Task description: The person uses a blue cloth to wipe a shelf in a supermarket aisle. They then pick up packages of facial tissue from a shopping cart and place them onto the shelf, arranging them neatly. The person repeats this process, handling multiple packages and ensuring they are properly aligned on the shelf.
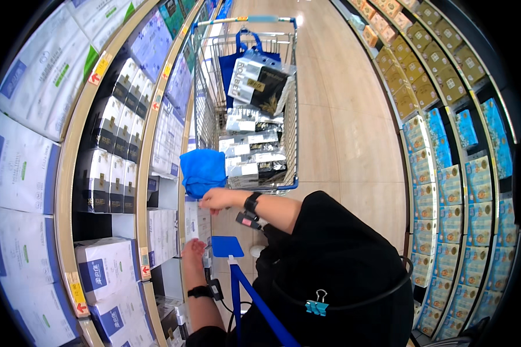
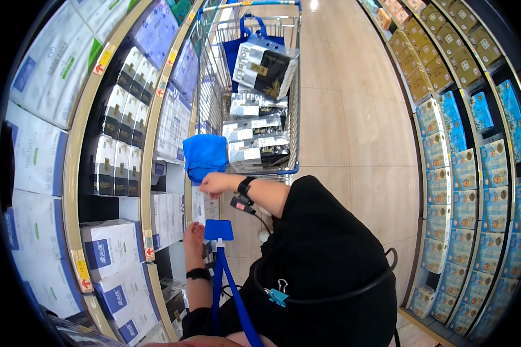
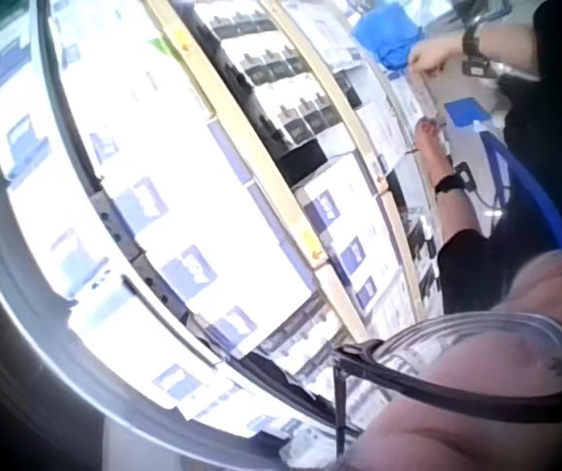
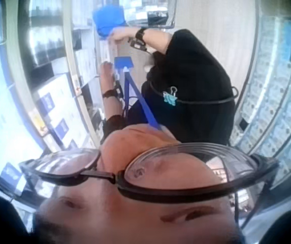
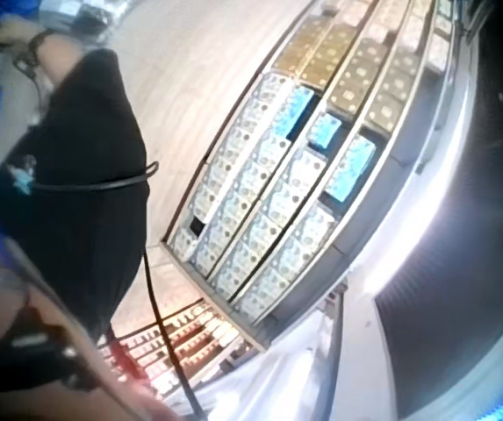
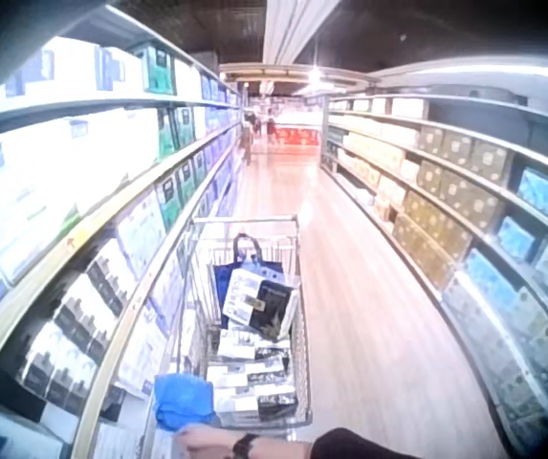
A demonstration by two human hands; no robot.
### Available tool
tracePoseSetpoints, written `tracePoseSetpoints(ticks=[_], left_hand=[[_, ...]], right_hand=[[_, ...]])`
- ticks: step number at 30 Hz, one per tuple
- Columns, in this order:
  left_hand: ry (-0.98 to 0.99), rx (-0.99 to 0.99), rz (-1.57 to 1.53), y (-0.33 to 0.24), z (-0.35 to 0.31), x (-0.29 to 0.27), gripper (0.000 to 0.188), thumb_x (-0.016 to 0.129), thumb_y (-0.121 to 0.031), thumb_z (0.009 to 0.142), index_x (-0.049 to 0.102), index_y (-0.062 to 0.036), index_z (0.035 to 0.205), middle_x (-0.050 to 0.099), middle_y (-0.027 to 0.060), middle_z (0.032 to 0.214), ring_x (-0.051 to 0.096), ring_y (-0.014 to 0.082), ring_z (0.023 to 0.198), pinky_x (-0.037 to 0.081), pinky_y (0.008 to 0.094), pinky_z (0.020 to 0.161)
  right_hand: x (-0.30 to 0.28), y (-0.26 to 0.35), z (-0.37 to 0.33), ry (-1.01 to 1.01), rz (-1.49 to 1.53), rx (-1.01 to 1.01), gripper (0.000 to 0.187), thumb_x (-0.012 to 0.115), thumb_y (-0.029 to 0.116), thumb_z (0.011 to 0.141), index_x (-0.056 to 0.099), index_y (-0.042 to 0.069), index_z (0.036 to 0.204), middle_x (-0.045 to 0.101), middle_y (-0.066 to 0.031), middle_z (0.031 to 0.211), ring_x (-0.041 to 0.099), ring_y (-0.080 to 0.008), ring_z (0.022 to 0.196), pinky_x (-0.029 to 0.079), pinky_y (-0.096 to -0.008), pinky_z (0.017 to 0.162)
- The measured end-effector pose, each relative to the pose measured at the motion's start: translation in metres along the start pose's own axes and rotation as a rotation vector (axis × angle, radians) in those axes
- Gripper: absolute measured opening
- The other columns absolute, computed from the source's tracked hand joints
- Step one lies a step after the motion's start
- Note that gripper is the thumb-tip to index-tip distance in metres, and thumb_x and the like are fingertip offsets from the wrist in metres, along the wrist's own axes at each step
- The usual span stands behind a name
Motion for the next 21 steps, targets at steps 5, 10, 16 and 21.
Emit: tracePoseSetpoints(ticks=[5, 10, 16, 21], left_hand=[[0.086, 0.157, 0.026, -0.052, -0.017, 0.093, 0.019, 0.055, -0.022, 0.095, 0.061, -0.0045, 0.1, 0.065, 0.0059, 0.08, 0.065, 0.0187, 0.074, 0.048, 0.0284, 0.066], [0.08, 0.136, 0.078, -0.055, -0.007, 0.164, 0.019, 0.055, -0.023, 0.095, 0.061, -0.006, 0.101, 0.066, 0.0058, 0.082, 0.065, 0.0181, 0.075, 0.046, 0.0274, 0.065], [0.013, 0.176, 0.027, -0.049, 0.042, 0.257, 0.02, 0.053, -0.023, 0.097, 0.062, -0.0063, 0.103, 0.068, 0.0052, 0.084, 0.065, 0.0163, 0.075, 0.043, 0.0269, 0.064], [-0.026, 0.113, 0.007, -0.035, 0.052, 0.316, 0.02, 0.052, -0.021, 0.096, 0.062, -0.006, 0.106, 0.068, 0.0052, 0.085, 0.066, 0.0172, 0.077, 0.043, 0.0272, 0.062]], right_hand=[[-0.143, -0.02, -0.074, -0.324, 0.061, -0.021, 0.039, 0.059, 0.035, 0.096, 0.067, -0.002, 0.104, 0.07, -0.0133, 0.079, 0.069, -0.0189, 0.067, 0.056, -0.0306, 0.062], [-0.287, -0.042, -0.135, -0.636, -0.003, 0.022, 0.039, 0.061, 0.036, 0.094, 0.07, -0.002, 0.099, 0.071, -0.0121, 0.079, 0.068, -0.0185, 0.068, 0.055, -0.0323, 0.066], [-0.454, -0.029, -0.114, -0.942, -0.376, -0.205, 0.029, 0.06, 0.031, 0.089, 0.071, 0.005, 0.098, 0.071, -0.0165, 0.088, 0.068, -0.035, 0.083, 0.053, -0.0413, 0.075], [-0.562, -0.025, -0.05, -1.056, -0.695, -0.089, 0.033, 0.058, 0.033, 0.089, 0.068, 0.004, 0.102, 0.068, -0.0177, 0.104, 0.063, -0.0372, 0.101, 0.05, -0.0494, 0.087]])
Point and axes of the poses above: each hand's wrist, its own z-axis towards the middle knuckle, its own x-axis out of the palm, y = z × x, the point moved 4 cm from there along z, towards the middle knuckle
